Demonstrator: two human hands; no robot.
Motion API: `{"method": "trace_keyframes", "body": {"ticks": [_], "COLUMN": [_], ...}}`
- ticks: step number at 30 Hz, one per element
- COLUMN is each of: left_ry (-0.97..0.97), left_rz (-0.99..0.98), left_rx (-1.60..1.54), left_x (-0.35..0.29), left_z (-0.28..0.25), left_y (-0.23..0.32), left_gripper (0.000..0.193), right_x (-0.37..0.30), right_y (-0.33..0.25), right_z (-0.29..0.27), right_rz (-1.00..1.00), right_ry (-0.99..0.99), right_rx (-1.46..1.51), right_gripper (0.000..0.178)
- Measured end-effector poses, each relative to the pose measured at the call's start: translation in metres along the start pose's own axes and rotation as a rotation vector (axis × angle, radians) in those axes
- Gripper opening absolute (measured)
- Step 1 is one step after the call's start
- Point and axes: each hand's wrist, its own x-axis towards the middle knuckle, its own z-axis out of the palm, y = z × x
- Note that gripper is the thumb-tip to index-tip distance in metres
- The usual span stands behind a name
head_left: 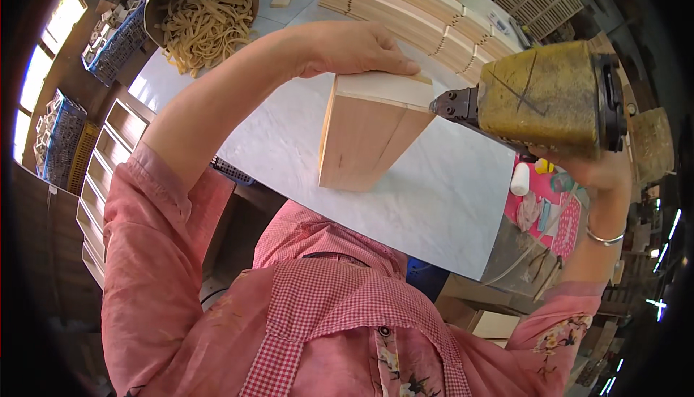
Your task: Assembling wooden boxes by gluing and nailing wood pieces together on a workbench.
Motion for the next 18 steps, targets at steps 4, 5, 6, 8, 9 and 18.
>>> {"method": "trace_keyframes", "body": {"ticks": [4, 5, 6, 8, 9, 18], "left_ry": [-0.019, -0.017, -0.014, -0.004, -0.005, 0.023], "left_rz": [0.002, 0.004, 0.005, 0.006, 0.003, 0.011], "left_rx": [0.024, 0.027, 0.031, 0.038, 0.037, 0.065], "left_x": [-0.005, -0.006, -0.007, -0.008, -0.009, -0.016], "left_z": [0.0, 0.001, 0.002, 0.004, 0.004, 0.011], "left_y": [0.003, 0.004, 0.004, 0.004, 0.004, 0.009], "left_gripper": [0.039, 0.039, 0.039, 0.04, 0.04, 0.039], "right_x": [0.014, 0.013, 0.012, 0.012, 0.015, 0.028], "right_y": [-0.004, -0.006, -0.006, -0.009, -0.014, -0.051], "right_z": [-0.009, -0.01, -0.01, -0.011, -0.013, -0.026], "right_rz": [-0.27, -0.242, -0.215, -0.164, -0.164, 0.603], "right_ry": [0.031, 0.027, 0.024, 0.018, 0.017, -0.108], "right_rx": [-0.042, -0.03, -0.019, 0.005, 0.008, 0.331], "right_gripper": [0.055, 0.055, 0.055, 0.055, 0.055, 0.057]}}
